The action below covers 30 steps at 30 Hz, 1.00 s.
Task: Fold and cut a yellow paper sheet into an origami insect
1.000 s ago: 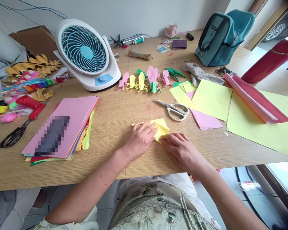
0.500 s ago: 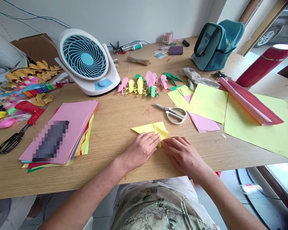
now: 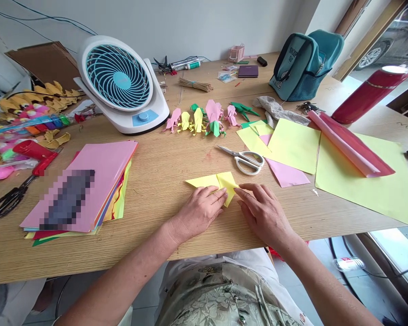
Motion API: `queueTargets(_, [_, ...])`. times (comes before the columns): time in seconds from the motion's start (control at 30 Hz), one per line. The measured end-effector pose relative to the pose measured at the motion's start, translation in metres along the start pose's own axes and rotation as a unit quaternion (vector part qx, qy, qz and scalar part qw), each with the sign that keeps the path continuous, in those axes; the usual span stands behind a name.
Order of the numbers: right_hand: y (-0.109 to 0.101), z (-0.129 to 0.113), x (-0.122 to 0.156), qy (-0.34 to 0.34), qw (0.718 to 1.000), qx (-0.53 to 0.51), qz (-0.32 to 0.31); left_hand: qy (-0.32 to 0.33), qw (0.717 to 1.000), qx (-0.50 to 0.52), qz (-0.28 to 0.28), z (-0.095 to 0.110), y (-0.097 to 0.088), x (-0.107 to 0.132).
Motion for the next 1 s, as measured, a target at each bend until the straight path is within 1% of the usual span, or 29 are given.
queueTargets(0.13, [0.004, -0.001, -0.004, 0.001, 1.000, 0.018, -0.009, -0.001, 1.000, -0.001, 0.002, 0.000, -0.001, 0.000])
queueTargets(0.4, [0.008, 0.007, -0.001, 0.012, 1.000, 0.022, -0.011, -0.004, 1.000, 0.008, -0.005, 0.000, 0.000, 0.000])
queueTargets(0.6, [0.008, 0.003, -0.005, 0.011, 0.998, 0.046, -0.028, -0.007, 1.000, 0.013, 0.000, -0.001, 0.000, 0.000])
queueTargets(0.8, [0.011, -0.003, -0.021, 0.023, 0.993, 0.092, -0.073, -0.008, 1.000, 0.024, -0.005, -0.002, 0.004, 0.002])
queueTargets(1.0, [0.019, -0.005, -0.042, 0.001, 0.986, 0.137, -0.092, -0.008, 1.000, 0.025, -0.011, -0.002, 0.003, 0.001])
Point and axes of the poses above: each hand's wrist, its own x-axis away from the middle knuckle, its own y-axis out of the palm, z = x × y, the point moved 5 cm from there along -x, towards the middle knuckle, and after that the axes turned 10 degrees about -x, right-handed, at the moved point
